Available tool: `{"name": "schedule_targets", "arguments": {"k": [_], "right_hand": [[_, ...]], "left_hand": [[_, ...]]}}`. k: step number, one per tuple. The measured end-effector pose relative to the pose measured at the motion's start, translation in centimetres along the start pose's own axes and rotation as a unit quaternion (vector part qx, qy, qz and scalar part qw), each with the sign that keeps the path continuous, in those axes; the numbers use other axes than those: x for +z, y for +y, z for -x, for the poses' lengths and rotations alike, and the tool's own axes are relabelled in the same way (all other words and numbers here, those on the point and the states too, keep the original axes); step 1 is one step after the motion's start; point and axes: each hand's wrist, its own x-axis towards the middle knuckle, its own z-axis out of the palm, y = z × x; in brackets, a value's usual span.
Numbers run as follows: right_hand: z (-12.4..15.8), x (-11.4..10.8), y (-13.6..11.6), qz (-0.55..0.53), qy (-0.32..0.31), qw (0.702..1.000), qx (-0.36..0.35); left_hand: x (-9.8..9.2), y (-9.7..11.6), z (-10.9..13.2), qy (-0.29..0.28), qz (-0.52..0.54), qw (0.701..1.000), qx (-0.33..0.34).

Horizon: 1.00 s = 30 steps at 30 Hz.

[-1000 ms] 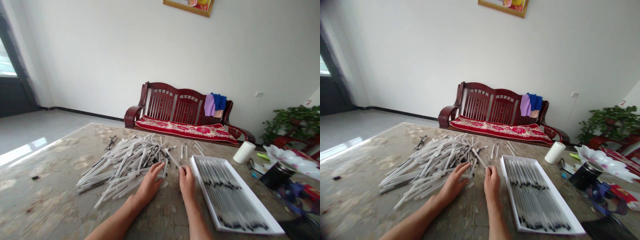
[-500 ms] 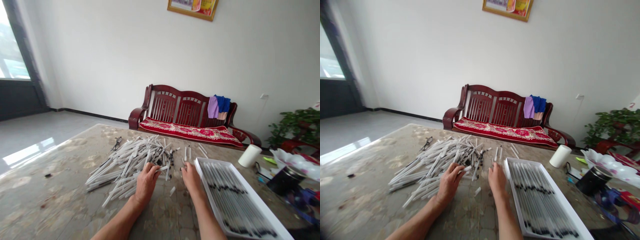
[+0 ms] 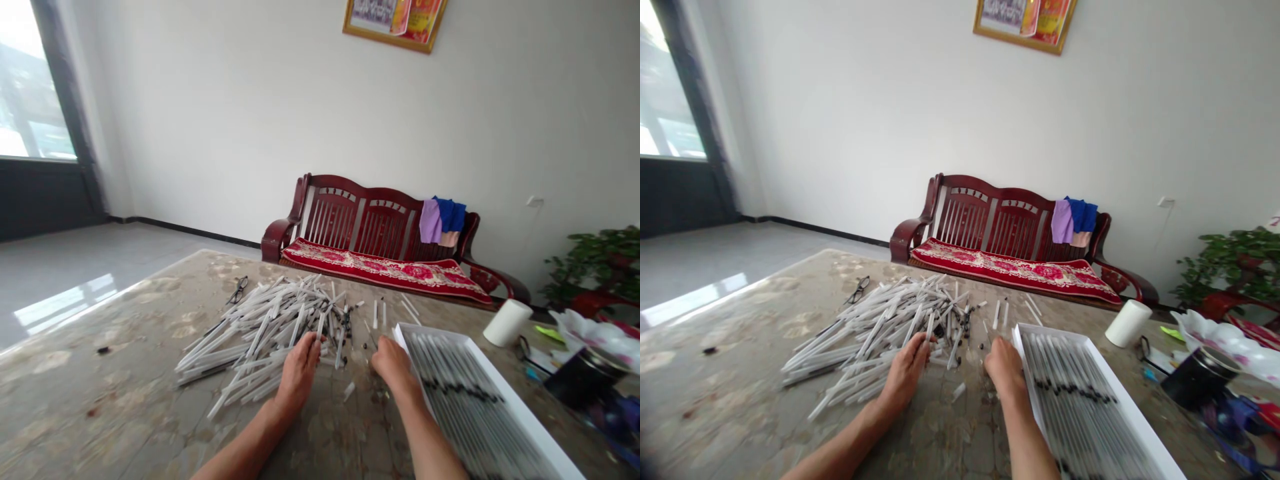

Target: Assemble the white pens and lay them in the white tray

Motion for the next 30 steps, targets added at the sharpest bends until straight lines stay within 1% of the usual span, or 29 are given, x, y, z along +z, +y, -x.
{"name": "schedule_targets", "arguments": {"k": [1, 2, 3, 4, 5, 7, 8, 9, 10, 11, 12, 13, 16, 20, 27, 30], "right_hand": [[0.1, 0.3, 0.2, -0.048, 0.016, 0.999, 0.010], [0.2, 0.6, 0.2, -0.123, 0.032, 0.992, 0.022], [0.5, 1.0, 0.2, -0.223, 0.046, 0.973, 0.034], [0.7, 1.3, 0.1, -0.339, 0.058, 0.938, 0.042], [1.1, 1.7, -0.2, -0.453, 0.067, 0.888, 0.048], [1.7, 2.1, -0.9, -0.635, 0.086, 0.766, 0.060], [2.1, 2.1, -1.3, -0.693, 0.097, 0.711, 0.063], [2.4, 2.0, -1.7, -0.732, 0.106, 0.670, 0.065], [2.6, 1.8, -2.1, -0.756, 0.112, 0.642, 0.065], [2.9, 1.5, -2.4, -0.770, 0.115, 0.625, 0.063], [3.1, 1.3, -2.7, -0.776, 0.118, 0.617, 0.058], [3.4, 1.0, -2.9, -0.778, 0.119, 0.614, 0.052], [3.9, 0.4, -3.4, -0.773, 0.116, 0.623, 0.030], [4.4, 0.3, -3.7, -0.765, 0.107, 0.635, 0.013], [4.7, 0.7, -4.0, -0.727, 0.064, 0.684, -0.017], [4.8, 0.7, -3.9, -0.693, 0.053, 0.718, -0.034]], "left_hand": [[0.1, -0.1, 0.0, -0.006, 0.009, 1.000, -0.009], [0.1, -0.1, -0.1, -0.008, 0.011, 1.000, -0.009], [0.1, -0.2, -0.1, -0.006, 0.006, 1.000, 0.000], [0.2, -0.2, -0.1, -0.003, -0.004, 1.000, 0.018], [0.1, -0.2, -0.1, 0.000, -0.019, 0.999, 0.036], [0.0, -0.2, -0.2, -0.004, -0.054, 0.997, 0.062], [0.0, -0.2, -0.2, -0.012, -0.072, 0.995, 0.066], [-0.1, -0.2, -0.2, -0.022, -0.090, 0.993, 0.068], [-0.1, -0.2, -0.1, -0.032, -0.107, 0.991, 0.069], [-0.1, -0.2, -0.1, -0.041, -0.122, 0.989, 0.070], [-0.1, -0.1, 0.0, -0.050, -0.137, 0.987, 0.072], [-0.1, -0.1, 0.0, -0.057, -0.150, 0.984, 0.074], [0.0, -0.1, 0.2, -0.071, -0.185, 0.977, 0.078], [0.0, -0.2, 0.2, -0.075, -0.208, 0.972, 0.083], [0.0, -0.3, 0.4, -0.096, -0.218, 0.966, 0.098], [0.0, -0.3, 0.5, -0.106, -0.209, 0.967, 0.100]]}}
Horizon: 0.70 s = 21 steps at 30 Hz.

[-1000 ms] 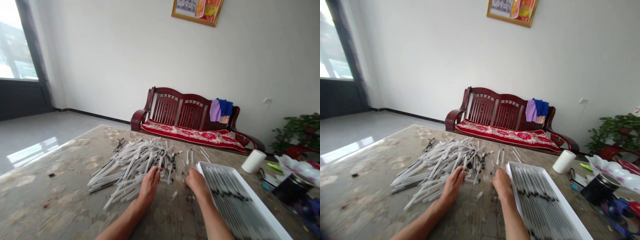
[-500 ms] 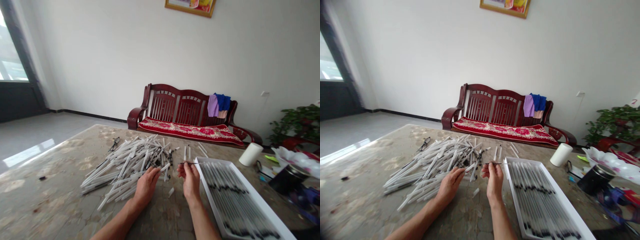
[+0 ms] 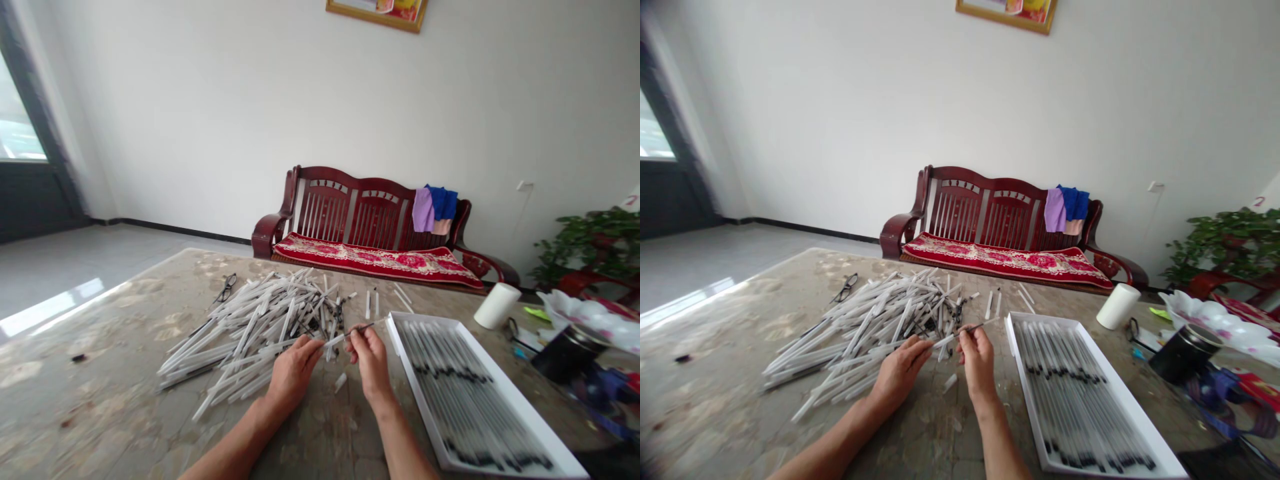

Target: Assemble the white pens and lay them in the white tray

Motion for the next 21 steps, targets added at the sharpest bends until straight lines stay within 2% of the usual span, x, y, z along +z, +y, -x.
{"name": "schedule_targets", "arguments": {"k": [3, 5, 8, 13, 18, 20, 21], "right_hand": [[0.0, -0.3, 0.0, 0.031, -0.043, 0.999, -0.012], [-0.2, -0.6, 0.4, 0.037, -0.067, 0.997, -0.018], [-0.9, -1.3, 1.5, 0.110, -0.057, 0.991, -0.047], [-1.4, -1.8, 3.3, 0.334, -0.060, 0.935, -0.104], [-1.0, -1.6, 3.3, 0.431, -0.106, 0.891, -0.098], [-1.0, -1.5, 3.2, 0.433, -0.108, 0.889, -0.099], [-1.0, -1.5, 3.3, 0.415, -0.098, 0.899, -0.099]], "left_hand": [[0.0, 0.1, 0.0, 0.003, 0.034, 0.999, 0.003], [-0.1, 0.1, -0.1, 0.024, 0.070, 0.997, -0.003], [0.0, 0.1, -0.2, 0.069, 0.143, 0.987, -0.014], [0.2, -0.1, -0.4, 0.103, 0.229, 0.967, -0.053], [0.2, -0.1, -0.4, 0.097, 0.197, 0.975, -0.041], [0.1, 0.0, -0.3, 0.096, 0.153, 0.983, -0.023], [0.0, 0.1, -0.2, 0.095, 0.129, 0.987, -0.015]]}}
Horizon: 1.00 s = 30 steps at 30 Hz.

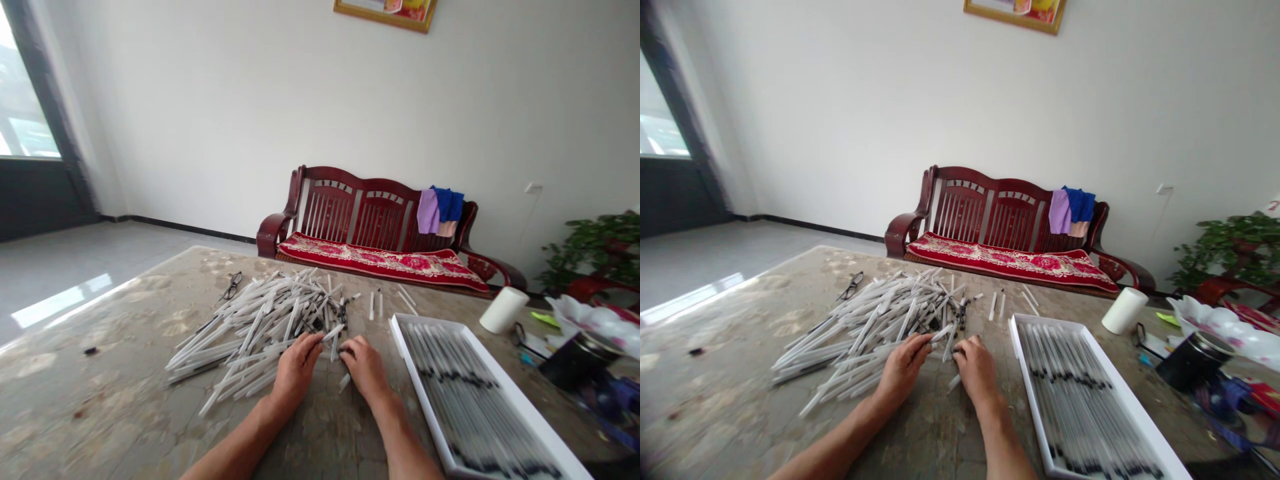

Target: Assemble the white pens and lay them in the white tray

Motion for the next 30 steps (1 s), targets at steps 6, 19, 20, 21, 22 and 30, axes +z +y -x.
{"name": "schedule_targets", "arguments": {"k": [6, 19, 20, 21, 22, 30], "right_hand": [[-0.2, -0.1, -0.2, -0.357, 0.089, 0.919, 0.144], [0.0, -0.8, -1.9, -0.506, 0.073, 0.845, 0.156], [0.1, -0.8, -1.9, -0.504, 0.066, 0.847, 0.154], [0.2, -0.9, -2.0, -0.502, 0.060, 0.849, 0.153], [0.2, -0.9, -2.1, -0.500, 0.055, 0.850, 0.152], [0.4, -1.1, -2.3, -0.506, 0.050, 0.848, 0.151]], "left_hand": [[-0.7, 0.3, 0.1, -0.022, -0.118, 0.992, 0.035], [-0.9, 0.0, -0.1, -0.033, -0.152, 0.986, 0.064], [-0.9, 0.0, -0.1, -0.034, -0.152, 0.986, 0.065], [-0.9, 0.0, -0.1, -0.036, -0.151, 0.986, 0.067], [-0.9, 0.0, -0.1, -0.036, -0.151, 0.985, 0.069], [-1.1, 0.2, -0.2, -0.033, -0.132, 0.989, 0.064]]}}
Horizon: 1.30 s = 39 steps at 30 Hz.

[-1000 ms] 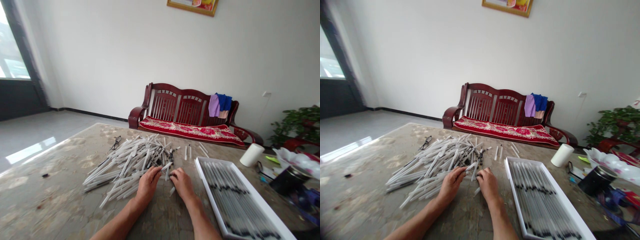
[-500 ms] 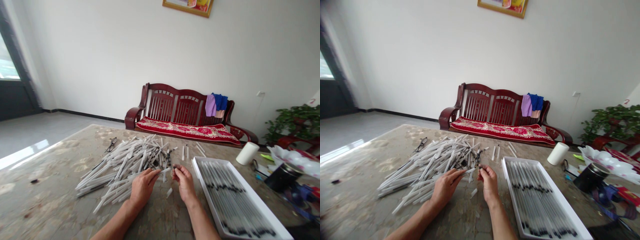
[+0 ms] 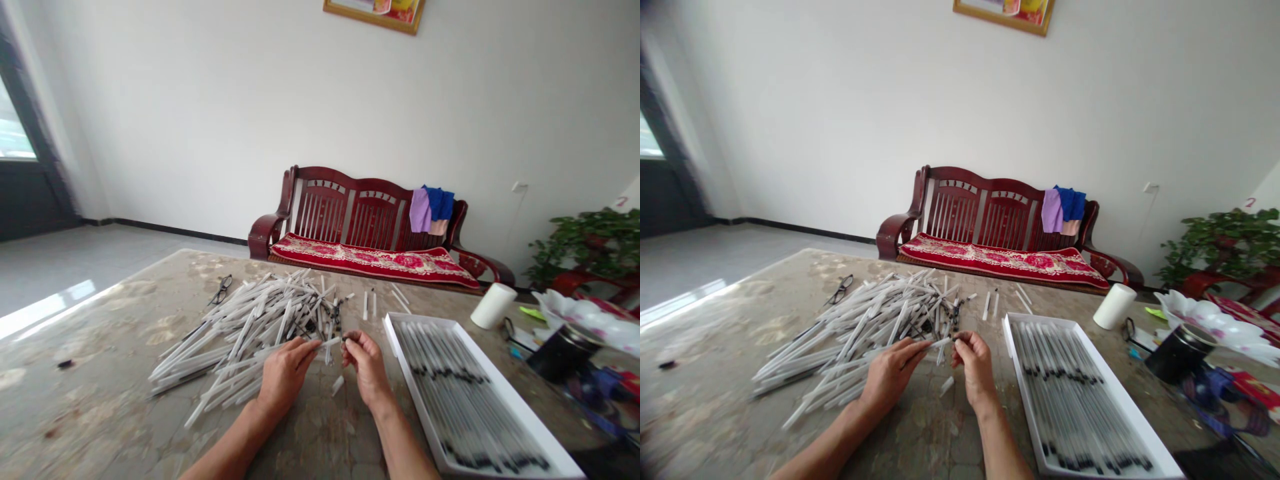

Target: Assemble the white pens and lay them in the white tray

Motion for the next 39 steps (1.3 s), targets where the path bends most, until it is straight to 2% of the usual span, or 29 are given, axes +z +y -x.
{"name": "schedule_targets", "arguments": {"k": [10, 23, 28, 33, 37, 39], "right_hand": [[0.1, 0.1, -0.3, 0.049, -0.013, 0.998, -0.036], [-0.4, -0.3, 0.1, 0.097, -0.010, 0.993, -0.066], [-0.9, -0.8, 0.8, 0.148, -0.009, 0.986, -0.077], [-0.9, -1.2, 0.9, 0.249, -0.030, 0.960, -0.126], [-0.6, -1.3, 0.7, 0.363, -0.032, 0.908, -0.207], [-0.5, -1.3, 0.7, 0.405, -0.023, 0.887, -0.221]], "left_hand": [[-0.1, 0.0, 0.0, -0.027, -0.029, 0.999, 0.009], [0.1, -0.4, 0.0, -0.029, -0.019, 0.999, 0.020], [0.1, -0.5, 0.0, -0.026, -0.020, 0.999, 0.027], [0.0, -0.8, -0.1, -0.032, -0.022, 0.998, 0.048], [0.2, -0.7, 0.0, -0.038, -0.024, 0.997, 0.064], [0.2, -0.6, -0.1, -0.045, -0.028, 0.996, 0.066]]}}
